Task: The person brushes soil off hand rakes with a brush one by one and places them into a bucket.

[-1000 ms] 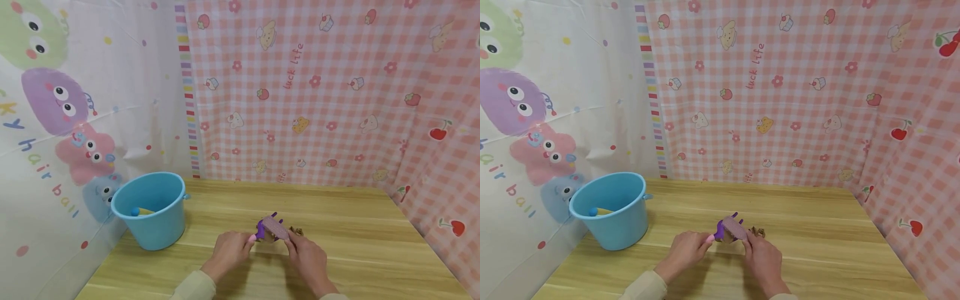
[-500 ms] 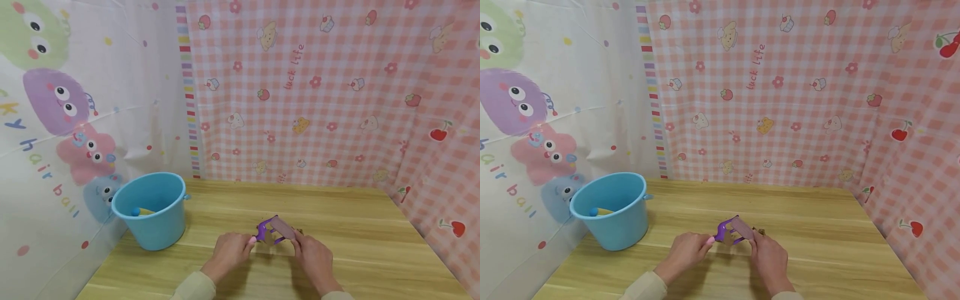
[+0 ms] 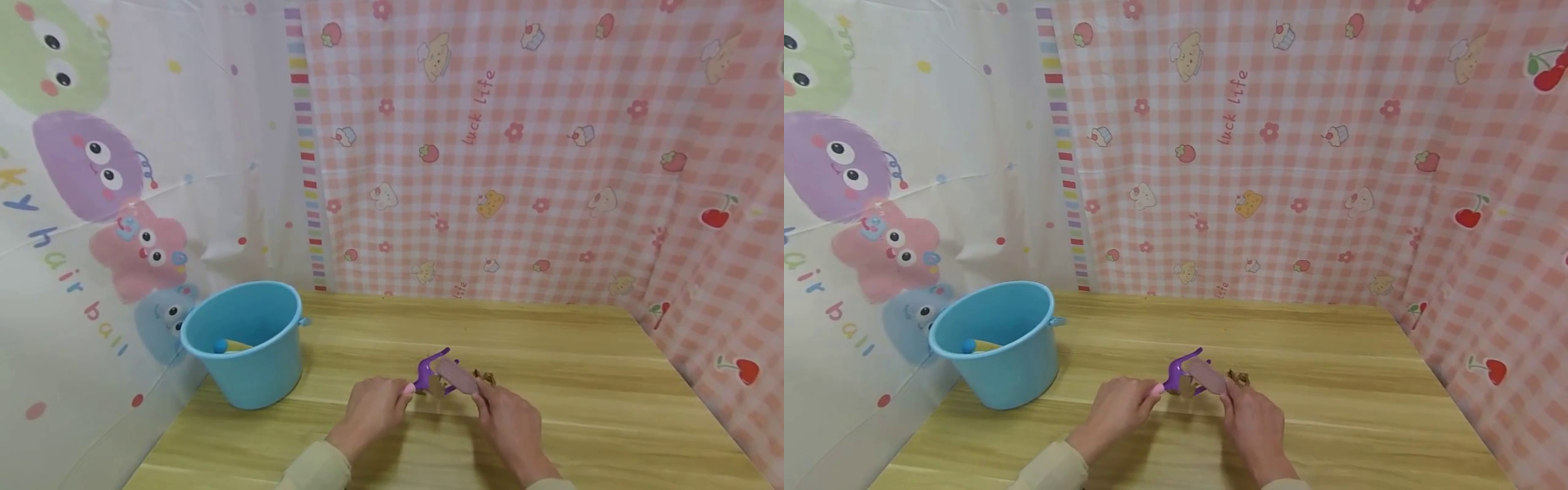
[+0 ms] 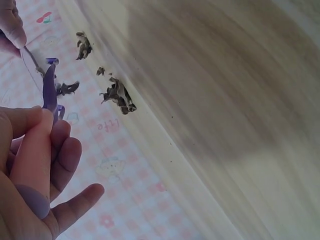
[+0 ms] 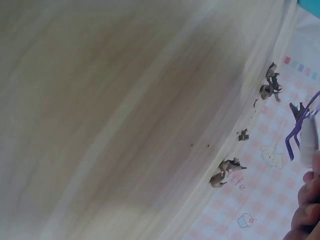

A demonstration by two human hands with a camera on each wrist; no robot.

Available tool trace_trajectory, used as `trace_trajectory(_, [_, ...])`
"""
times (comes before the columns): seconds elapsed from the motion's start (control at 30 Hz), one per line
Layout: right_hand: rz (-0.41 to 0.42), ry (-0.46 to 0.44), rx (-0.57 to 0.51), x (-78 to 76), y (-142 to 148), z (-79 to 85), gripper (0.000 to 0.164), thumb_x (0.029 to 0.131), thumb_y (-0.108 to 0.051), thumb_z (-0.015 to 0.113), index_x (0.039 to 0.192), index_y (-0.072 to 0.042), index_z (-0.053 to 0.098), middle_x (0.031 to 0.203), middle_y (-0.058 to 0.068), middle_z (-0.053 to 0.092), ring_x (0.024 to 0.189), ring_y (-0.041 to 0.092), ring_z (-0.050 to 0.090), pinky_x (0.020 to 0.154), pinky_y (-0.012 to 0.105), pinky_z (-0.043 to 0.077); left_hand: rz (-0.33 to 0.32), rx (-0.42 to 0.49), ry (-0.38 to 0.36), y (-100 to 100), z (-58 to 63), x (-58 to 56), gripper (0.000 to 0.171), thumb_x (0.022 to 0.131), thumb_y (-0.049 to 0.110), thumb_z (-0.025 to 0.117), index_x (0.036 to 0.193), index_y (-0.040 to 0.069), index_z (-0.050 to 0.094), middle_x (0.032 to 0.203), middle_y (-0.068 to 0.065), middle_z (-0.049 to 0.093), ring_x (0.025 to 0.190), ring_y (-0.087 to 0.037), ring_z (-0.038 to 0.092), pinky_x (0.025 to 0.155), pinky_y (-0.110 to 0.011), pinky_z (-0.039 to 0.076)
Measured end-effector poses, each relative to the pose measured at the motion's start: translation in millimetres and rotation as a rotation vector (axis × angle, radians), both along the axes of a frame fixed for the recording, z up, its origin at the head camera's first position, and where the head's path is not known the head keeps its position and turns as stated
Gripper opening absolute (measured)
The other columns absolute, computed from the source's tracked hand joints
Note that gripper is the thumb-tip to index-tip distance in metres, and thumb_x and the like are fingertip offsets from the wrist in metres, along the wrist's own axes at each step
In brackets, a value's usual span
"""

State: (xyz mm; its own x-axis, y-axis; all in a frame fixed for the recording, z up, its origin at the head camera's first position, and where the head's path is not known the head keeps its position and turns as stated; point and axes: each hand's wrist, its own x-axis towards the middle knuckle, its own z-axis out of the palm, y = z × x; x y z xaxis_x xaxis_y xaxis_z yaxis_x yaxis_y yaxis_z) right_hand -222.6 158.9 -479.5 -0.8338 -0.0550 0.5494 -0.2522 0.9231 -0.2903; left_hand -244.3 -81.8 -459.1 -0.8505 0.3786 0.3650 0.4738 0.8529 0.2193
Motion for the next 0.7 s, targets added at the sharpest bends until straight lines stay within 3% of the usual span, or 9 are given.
trace_trajectory(0.17, [-0.023,0.030,0.059,-1.9,2,0.6,0.025,0.086,-0.021,0.076,0.110,-0.012,0.074,0.063,0.000,0.055,0.047,0.017,0.047,0.041,0.035,0.038,-0.009,-0.010,0.007,0,-1.3,1.1,0.040,0.099,0.032,0.060,0.063,0.021,0.047,0.052,0.011,0.036,0.049,-0.006,0.036,0.046,-0.023,0.032])
trace_trajectory(0.3, [-0.040,0.046,0.055,-1.3,0,1.7,0.028,0.089,-0.021,0.073,0.114,-0.010,0.072,0.064,0.002,0.055,0.047,0.016,0.046,0.039,0.033,0.036,-0.011,-0.008,-0.021,0,-2.4,1.4,0.041,0.098,0.032,0.061,0.061,0.020,0.047,0.051,0.011,0.036,0.048,-0.006,0.036,0.047,-0.023,0.032])
trace_trajectory(0.43, [-0.050,0.048,0.000,0.6,-3,4.4,0.030,0.089,-0.022,0.073,0.116,-0.011,0.072,0.066,0.002,0.057,0.048,0.017,0.046,0.040,0.034,0.036,-0.013,0.000,-0.045,-1,-3.4,1.5,0.043,0.099,0.031,0.060,0.060,0.021,0.045,0.050,0.011,0.035,0.047,-0.005,0.035,0.046,-0.023,0.032])
trace_trajectory(0.7, [-0.006,0.033,-0.045,1.4,-9,2.9,0.027,0.089,-0.023,0.073,0.114,-0.012,0.074,0.079,0.007,0.070,0.057,0.025,0.061,0.045,0.039,0.044,-0.028,0.003,-0.033,2,-1.2,1.9,0.044,0.100,0.032,0.057,0.060,0.021,0.043,0.051,0.012,0.035,0.048,-0.005,0.036,0.048,-0.023,0.033])
